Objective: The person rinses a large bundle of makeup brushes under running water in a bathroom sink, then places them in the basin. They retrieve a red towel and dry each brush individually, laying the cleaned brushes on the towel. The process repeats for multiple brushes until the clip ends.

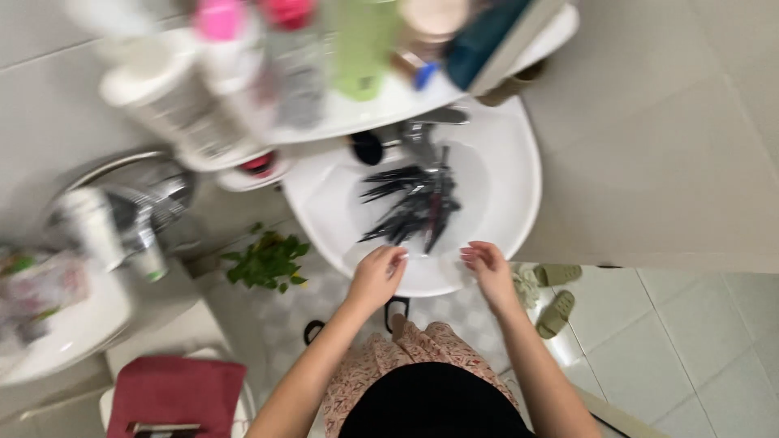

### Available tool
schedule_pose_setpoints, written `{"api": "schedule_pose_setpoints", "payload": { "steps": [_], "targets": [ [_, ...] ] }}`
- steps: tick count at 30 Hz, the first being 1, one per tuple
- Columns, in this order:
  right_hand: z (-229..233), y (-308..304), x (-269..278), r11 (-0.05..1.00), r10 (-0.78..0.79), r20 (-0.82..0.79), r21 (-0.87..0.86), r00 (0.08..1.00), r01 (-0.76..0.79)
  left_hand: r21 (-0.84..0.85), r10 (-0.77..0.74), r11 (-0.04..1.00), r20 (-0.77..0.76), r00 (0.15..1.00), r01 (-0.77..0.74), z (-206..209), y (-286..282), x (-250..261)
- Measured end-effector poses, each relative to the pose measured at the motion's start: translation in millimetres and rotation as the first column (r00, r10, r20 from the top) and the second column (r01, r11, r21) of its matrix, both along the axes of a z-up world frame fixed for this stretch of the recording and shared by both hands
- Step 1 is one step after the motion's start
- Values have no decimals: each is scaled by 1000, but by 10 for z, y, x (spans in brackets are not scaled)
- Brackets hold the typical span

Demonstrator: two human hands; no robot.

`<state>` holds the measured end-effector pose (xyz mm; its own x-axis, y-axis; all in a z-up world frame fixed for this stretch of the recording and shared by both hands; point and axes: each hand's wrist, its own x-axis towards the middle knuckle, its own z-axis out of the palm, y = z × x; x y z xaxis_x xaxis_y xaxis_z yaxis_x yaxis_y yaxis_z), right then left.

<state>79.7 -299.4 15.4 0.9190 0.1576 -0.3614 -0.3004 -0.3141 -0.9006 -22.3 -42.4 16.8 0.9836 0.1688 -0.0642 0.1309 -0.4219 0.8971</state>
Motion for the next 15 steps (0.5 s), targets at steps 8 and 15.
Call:
{"api": "schedule_pose_setpoints", "payload": {
  "steps": [8,15],
  "targets": [
    [163,-107,485,998,40,-287,-34,957,-52,548,-109,791,-311,944,271,-993,-964,1372],
    [-333,-46,899,982,122,-447,183,886,-43,554,135,822,31,990,-130,-468,-933,1116]
  ]
}}
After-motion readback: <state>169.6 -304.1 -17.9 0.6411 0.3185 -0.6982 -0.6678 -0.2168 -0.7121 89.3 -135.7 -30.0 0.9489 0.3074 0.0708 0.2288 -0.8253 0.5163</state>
